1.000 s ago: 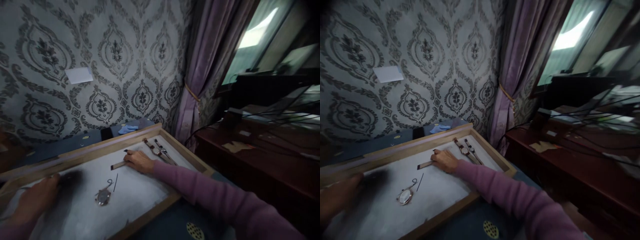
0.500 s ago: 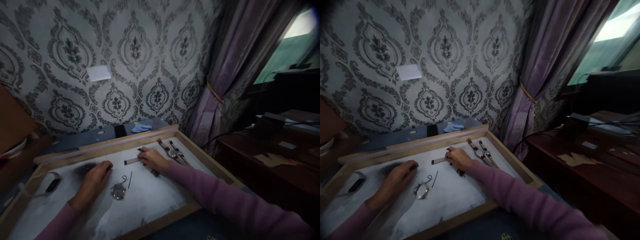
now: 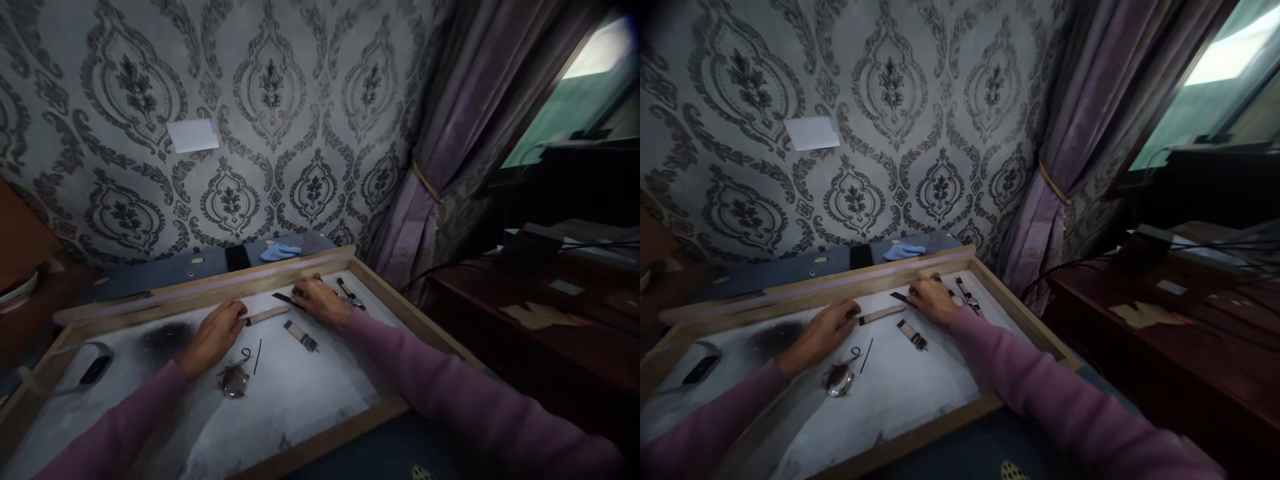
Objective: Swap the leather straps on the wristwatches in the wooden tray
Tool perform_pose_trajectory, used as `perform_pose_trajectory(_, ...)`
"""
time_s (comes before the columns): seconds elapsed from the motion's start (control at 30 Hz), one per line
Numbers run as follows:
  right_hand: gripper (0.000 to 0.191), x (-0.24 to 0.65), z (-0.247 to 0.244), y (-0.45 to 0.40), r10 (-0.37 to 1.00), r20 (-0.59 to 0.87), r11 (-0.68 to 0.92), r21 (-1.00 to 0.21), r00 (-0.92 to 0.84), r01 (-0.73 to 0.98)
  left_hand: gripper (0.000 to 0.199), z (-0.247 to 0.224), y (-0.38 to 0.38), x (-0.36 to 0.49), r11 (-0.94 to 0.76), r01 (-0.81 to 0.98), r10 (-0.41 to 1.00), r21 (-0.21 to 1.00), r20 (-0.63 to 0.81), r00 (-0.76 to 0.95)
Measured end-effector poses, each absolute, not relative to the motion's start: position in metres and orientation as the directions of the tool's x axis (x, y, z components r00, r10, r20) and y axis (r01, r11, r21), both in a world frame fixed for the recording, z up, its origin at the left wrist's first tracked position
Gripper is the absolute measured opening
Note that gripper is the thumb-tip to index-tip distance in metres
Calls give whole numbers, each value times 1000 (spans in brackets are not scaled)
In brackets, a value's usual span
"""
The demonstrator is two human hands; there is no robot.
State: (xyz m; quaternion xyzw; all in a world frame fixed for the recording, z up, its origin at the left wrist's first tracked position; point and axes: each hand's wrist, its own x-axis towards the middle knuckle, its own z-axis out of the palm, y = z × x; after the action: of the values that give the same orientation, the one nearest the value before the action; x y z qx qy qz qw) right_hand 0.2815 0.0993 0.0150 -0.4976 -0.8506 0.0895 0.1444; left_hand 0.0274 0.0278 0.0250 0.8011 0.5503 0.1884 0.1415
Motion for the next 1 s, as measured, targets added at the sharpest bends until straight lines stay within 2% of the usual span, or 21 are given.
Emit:
perform_pose_trajectory(0.2, 12, 283, 8, 99, 886, 108, 463, -290, -452, 838, 4, 6, 46, 37, -348, 827, 937, 442, 163, 308)
perform_pose_trajectory(0.33, 9, 281, 8, 97, 884, 116, 466, -309, -454, 829, 5, 5, 47, 38, -358, 793, 933, 493, 165, 318)
perform_pose_trajectory(0.5, 12, 275, 14, 88, 864, 165, 502, -350, -476, 791, 7, 8, 47, 34, -332, 705, 938, 626, 140, 318)
perform_pose_trajectory(0.63, 22, 264, 21, 76, 804, 215, 590, -392, -554, 705, 12, 13, 48, 29, -297, 575, 937, 762, 118, 329)
perform_pose_trajectory(0.7, 20, 258, 23, 70, 774, 224, 626, -415, -593, 660, 14, 18, 48, 28, -274, 500, 937, 822, 110, 333)
perform_pose_trajectory(0.87, 11, 248, 27, 62, 748, 205, 628, -527, -631, 572, 20, 35, 42, 29, -173, 324, 959, 930, 85, 269)
perform_pose_trajectory(1.0, 17, 244, 30, 56, 771, 162, 540, -681, -616, 496, 22, 42, 36, 29, -82, 179, 983, 980, 49, 176)
